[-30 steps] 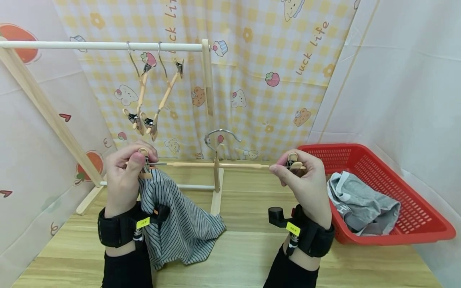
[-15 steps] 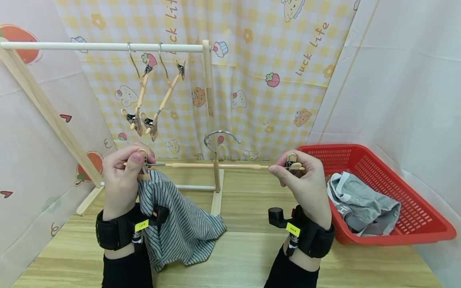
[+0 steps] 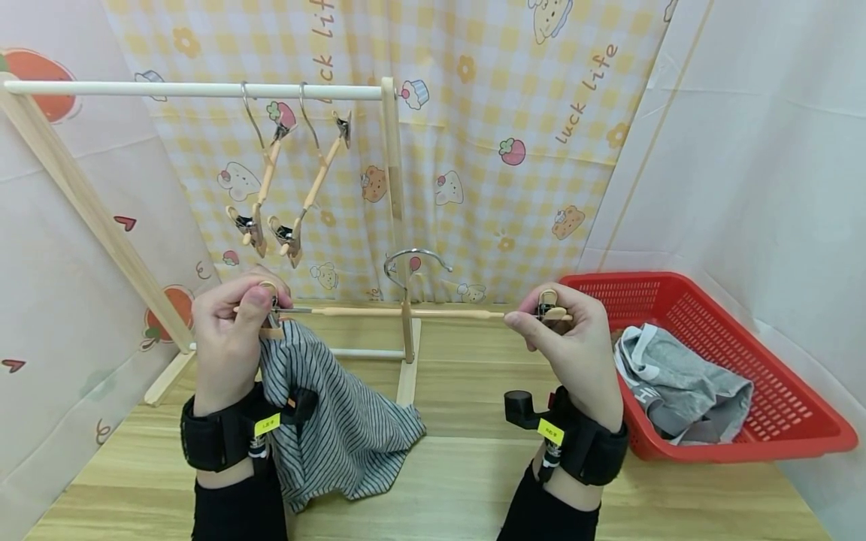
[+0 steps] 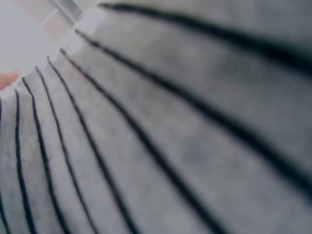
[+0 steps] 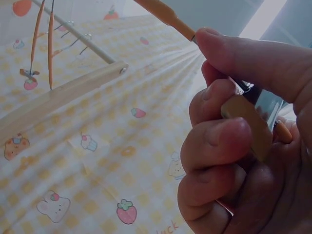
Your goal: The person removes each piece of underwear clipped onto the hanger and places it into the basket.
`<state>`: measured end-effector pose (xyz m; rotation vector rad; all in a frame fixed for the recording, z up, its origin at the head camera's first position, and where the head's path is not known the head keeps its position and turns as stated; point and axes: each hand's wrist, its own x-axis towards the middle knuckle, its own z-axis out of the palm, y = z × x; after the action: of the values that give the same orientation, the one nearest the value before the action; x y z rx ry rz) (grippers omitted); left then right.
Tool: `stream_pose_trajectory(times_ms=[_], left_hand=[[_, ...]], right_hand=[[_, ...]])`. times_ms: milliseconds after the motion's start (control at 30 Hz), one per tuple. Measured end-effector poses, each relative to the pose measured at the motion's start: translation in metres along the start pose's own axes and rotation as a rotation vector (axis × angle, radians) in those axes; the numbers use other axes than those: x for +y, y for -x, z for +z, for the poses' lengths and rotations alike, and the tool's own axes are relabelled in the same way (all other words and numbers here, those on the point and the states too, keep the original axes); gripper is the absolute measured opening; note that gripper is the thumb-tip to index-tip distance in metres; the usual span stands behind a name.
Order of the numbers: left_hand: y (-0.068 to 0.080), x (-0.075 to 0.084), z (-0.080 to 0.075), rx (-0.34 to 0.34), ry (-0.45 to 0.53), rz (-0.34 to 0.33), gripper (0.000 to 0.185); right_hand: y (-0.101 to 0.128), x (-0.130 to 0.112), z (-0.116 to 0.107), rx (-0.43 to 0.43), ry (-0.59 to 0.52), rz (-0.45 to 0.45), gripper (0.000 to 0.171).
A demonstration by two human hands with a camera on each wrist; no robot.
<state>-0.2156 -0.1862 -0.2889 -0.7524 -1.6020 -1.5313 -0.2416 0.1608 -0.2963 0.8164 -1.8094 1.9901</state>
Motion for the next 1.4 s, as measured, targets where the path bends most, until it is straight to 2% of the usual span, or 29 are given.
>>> stream_pose_trajectory(times_ms=[367, 767, 1400], left_hand=[[0.0016, 0.0016, -0.0012, -0.008, -0.014, 0.02, 0.036], [0.0019, 0.0037, -0.0025, -0.03, -0.029, 0.009, 0.032], [0.0014, 0.0055, -0.0015, -0.047, 0.015, 0.018, 0.033]], right_hand=[[0.0004, 0.0, -0.0021, 0.008, 0.028, 0.016, 0.011], [0.0001, 0.0004, -0.0037, 0.01, 0.038, 0.012, 0.011], [-0.0002, 0.0013, -0.0048, 0.007, 0.041, 0.009, 0.011]])
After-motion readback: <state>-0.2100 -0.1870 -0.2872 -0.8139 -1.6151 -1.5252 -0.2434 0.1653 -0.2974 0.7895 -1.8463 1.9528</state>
